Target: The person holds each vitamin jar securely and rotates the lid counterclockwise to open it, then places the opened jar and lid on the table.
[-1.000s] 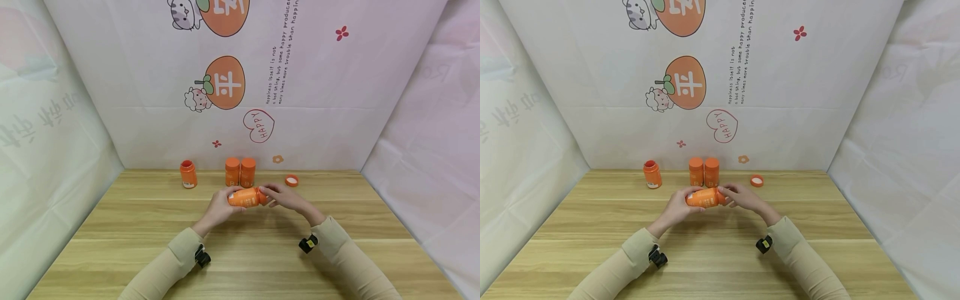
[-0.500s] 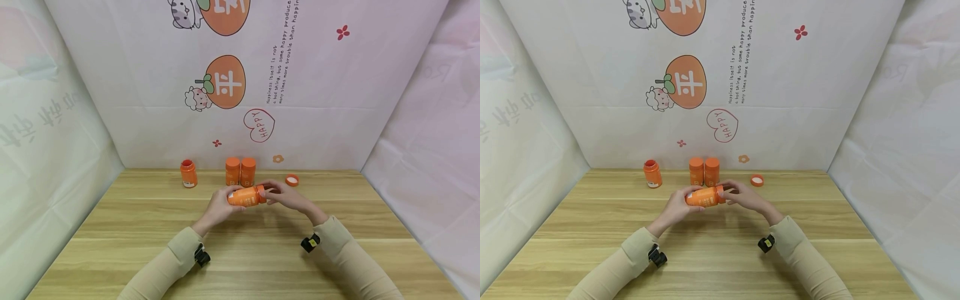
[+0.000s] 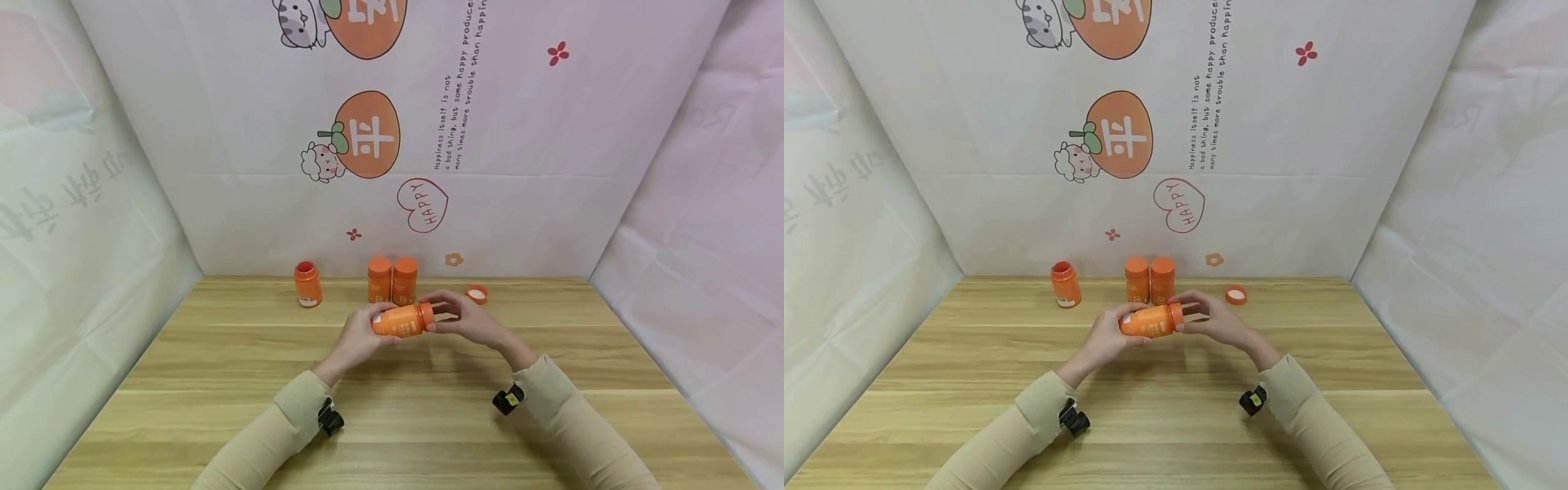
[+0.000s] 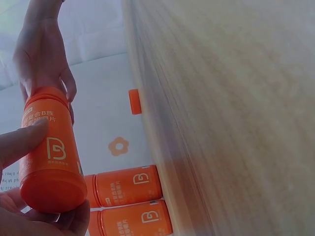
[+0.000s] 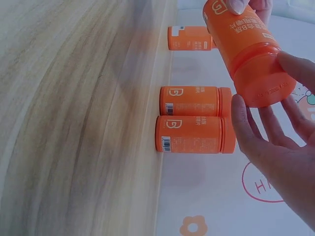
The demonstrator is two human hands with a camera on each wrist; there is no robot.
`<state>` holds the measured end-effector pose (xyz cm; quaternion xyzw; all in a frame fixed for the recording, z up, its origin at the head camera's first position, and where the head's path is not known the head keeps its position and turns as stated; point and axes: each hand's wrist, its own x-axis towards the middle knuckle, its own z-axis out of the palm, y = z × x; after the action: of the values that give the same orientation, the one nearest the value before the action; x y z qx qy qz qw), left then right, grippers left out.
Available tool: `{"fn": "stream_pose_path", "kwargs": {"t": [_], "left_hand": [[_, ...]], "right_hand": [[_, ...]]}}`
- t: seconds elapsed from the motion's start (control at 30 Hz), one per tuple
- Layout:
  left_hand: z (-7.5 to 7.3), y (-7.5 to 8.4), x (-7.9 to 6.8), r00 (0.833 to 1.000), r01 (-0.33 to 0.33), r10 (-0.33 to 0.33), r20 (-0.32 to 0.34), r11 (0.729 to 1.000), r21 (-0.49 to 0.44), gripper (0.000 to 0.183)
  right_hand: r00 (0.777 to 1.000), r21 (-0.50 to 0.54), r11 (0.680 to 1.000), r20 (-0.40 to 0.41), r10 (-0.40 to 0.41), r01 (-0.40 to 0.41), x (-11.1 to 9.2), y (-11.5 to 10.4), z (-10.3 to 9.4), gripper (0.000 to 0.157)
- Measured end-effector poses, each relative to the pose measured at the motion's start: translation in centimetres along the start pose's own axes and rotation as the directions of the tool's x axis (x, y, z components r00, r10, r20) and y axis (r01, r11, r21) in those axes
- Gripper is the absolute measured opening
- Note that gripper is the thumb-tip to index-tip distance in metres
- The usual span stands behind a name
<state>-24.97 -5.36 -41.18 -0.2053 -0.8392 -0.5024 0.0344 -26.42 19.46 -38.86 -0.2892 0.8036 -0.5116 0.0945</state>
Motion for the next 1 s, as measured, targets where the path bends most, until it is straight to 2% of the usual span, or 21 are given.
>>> {"fn": "stream_pose_path", "kwargs": {"t": [0.27,0.67,0.77,1.0], "left_hand": [[-0.03,-0.03,0.02,1.000,-0.005,0.005,-0.002,1.000,0.001,0.055],[0.05,-0.13,-0.01,1.000,-0.016,0.016,-0.006,1.000,-0.006,0.054],[0.08,-0.18,0.01,1.000,-0.018,0.018,-0.008,1.000,-0.002,0.054],[0.08,-0.18,0.08,1.000,-0.027,0.027,-0.004,1.000,-0.003,0.055]], "right_hand": [[0.998,0.081,0.995,-0.024,-0.052,0.054,-0.10,0.48,0.06,0.050],[0.996,0.077,0.994,-0.049,-0.080,0.084,-0.34,0.44,0.37,0.050],[0.995,0.082,0.993,-0.058,-0.076,0.080,-0.28,0.40,0.36,0.048],[0.996,0.009,1.000,-0.089,-0.012,0.013,0.28,0.11,0.07,0.038]]}}
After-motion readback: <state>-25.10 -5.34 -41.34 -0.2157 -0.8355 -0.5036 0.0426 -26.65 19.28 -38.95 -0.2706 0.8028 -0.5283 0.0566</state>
